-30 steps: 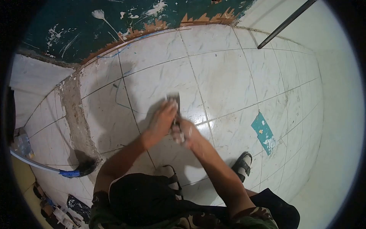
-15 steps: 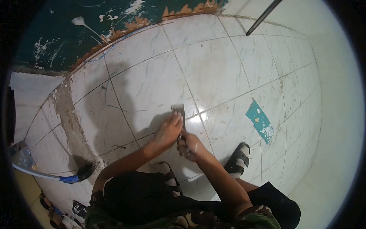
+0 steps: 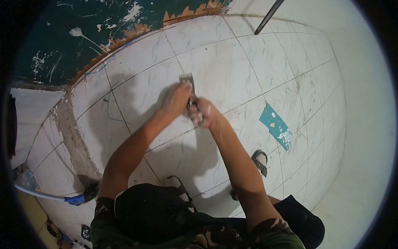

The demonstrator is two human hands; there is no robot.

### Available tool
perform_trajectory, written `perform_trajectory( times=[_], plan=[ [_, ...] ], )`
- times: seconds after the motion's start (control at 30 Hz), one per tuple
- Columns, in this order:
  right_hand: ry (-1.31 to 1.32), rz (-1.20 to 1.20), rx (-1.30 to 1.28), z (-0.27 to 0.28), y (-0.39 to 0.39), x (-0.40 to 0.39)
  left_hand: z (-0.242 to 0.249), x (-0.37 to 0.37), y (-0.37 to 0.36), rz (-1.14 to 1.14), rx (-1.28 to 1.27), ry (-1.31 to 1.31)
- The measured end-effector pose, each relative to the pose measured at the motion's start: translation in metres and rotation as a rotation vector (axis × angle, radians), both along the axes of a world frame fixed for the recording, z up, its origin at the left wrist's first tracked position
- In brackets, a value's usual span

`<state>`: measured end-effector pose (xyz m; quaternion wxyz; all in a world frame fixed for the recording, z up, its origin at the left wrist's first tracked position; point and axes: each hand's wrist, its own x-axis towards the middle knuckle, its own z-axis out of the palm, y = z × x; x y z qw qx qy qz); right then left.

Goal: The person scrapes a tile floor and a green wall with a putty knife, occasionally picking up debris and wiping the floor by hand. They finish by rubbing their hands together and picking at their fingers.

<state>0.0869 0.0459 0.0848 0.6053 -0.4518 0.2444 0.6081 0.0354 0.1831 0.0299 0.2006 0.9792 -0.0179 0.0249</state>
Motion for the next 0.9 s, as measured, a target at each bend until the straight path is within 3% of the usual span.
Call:
perform_trajectory(
  times=[0.1,0.27,0.37,0.53,0.6,0.67,0.73,0.83,0.9],
  plan=[
    [-0.228,0.166,-0.309,0.004,-0.049,-0.063,-0.027,-0.060,-0.056,-0.167,0.313,-0.087],
    [-0.069,0.170,-0.361,0.034,-0.117,-0.109,-0.008,-0.129,-0.125,-0.175,-0.025,-0.011],
    [-0.017,0.231,-0.320,0.028,-0.124,-0.088,-0.002,-0.113,-0.119,-0.184,-0.079,0.048],
    [-0.368,0.387,-0.358,0.017,-0.065,-0.016,-0.007,-0.040,-0.063,-0.127,0.025,-0.054],
    [-0.383,0.321,-0.252,0.004,-0.042,0.017,0.007,-0.014,-0.021,-0.088,-0.221,-0.146],
    [-0.437,0.126,-0.210,0.012,-0.030,0.032,0.043,-0.019,-0.001,0.144,-0.509,-0.251],
    [-0.567,0.123,-0.265,0.033,-0.035,0.028,0.052,-0.038,0.000,0.229,-0.612,-0.304],
    [-1.394,0.591,-0.645,0.010,-0.094,0.026,0.053,-0.085,-0.018,0.354,-0.630,-0.304],
    [-1.592,0.779,-0.795,0.007,-0.131,-0.009,0.048,-0.115,-0.036,0.426,-0.844,-0.142]
  ],
)
